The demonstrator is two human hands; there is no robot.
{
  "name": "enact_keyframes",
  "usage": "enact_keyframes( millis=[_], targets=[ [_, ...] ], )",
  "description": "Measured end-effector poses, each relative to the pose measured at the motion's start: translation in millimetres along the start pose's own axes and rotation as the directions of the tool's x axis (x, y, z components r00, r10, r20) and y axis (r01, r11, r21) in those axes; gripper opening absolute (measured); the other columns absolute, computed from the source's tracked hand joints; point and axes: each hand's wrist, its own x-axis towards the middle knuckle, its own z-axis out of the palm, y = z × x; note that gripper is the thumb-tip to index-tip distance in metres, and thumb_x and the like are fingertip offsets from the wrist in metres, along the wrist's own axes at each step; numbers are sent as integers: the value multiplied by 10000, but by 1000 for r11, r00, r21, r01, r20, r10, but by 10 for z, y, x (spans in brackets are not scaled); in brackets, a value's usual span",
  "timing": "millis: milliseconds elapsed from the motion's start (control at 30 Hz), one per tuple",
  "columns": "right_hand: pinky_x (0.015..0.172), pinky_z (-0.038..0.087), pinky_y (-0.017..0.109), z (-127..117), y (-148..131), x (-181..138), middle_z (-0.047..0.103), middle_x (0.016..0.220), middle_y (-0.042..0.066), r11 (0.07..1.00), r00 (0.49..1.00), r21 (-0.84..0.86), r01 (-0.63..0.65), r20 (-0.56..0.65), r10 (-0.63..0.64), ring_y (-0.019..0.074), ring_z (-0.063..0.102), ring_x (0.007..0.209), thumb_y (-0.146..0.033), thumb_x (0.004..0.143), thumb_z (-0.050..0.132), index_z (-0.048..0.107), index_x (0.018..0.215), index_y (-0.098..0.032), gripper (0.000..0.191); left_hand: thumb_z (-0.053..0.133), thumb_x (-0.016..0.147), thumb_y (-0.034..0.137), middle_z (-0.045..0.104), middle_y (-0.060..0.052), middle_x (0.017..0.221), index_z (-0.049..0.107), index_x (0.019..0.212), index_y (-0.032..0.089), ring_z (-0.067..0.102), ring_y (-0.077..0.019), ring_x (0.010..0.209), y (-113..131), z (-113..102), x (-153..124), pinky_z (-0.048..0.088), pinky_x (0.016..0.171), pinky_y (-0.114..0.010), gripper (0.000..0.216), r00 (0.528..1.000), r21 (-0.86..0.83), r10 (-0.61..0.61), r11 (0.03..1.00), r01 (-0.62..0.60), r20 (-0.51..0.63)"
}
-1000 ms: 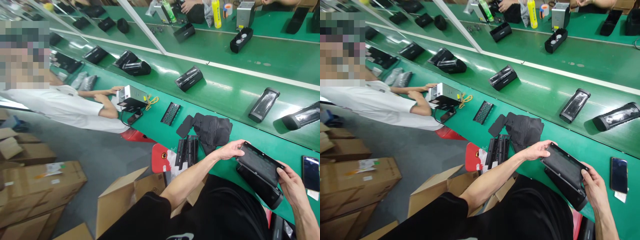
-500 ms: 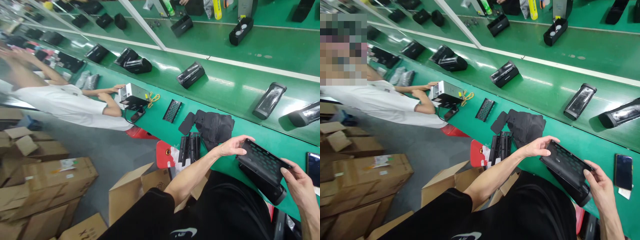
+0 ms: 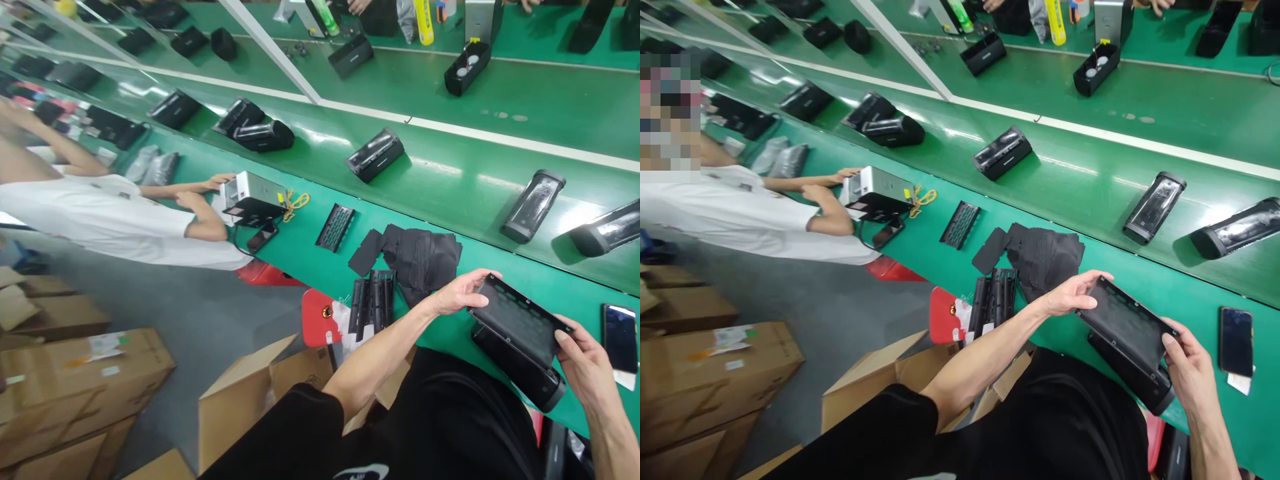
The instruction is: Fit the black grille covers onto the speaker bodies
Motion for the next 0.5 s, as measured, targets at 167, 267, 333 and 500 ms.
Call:
enact_keyframes(
  millis=[167, 267, 333, 500],
  targets=[
    [622, 525, 227, 336, -106, 19, 725, 847, 11, 975, 999, 218, 36, -15, -34, 109, 568, 609, -377, 653, 988, 802, 991, -259, 403, 930, 535, 741, 763, -101, 1039, 706, 1278, 206, 728, -236, 872, -314, 116, 152, 580, 857, -381, 943, 998, -377, 59, 924, -68, -36],
    [691, 568, 280, 476, -147, 49, 748, 991, 51, 976, 999, 217, 23, 36, -32, 151, 640, 721, -406, 666, 972, 791, 1071, -260, 467, 1005, 502, 584, 792, -129, 1020, 757, 1074, 156, 754, -313, 1020, -431, 243, 271, 559, 987, -439, 756, 998, -385, 55, 921, -64, -34],
    [720, 594, 340, 420, -241, 193, 736, 1025, 86, 990, 999, 138, 25, 30, -29, 195, 662, 777, -435, 601, 992, 780, 1114, -224, 594, 1011, 526, 518, 802, -120, 1007, 756, 1051, 152, 765, -319, 1019, -414, 268, 332, 571, 984, -446, 689, 997, -404, 48, 912, -70, -63],
    [901, 586, 410, -108, -859, 1248, 639, 1276, 91, 980, 870, -74, 185, -451, -199, 245, 639, 1091, -518, 576, 954, 652, 1218, -231, 766, 1033, 501, 516, 814, -85, 1007, 747, 1077, 164, 785, -287, 976, -221, 53, 346, 605, 959, -423, 734, 983, -469, 85, 870, -153, -162]
  ],
)
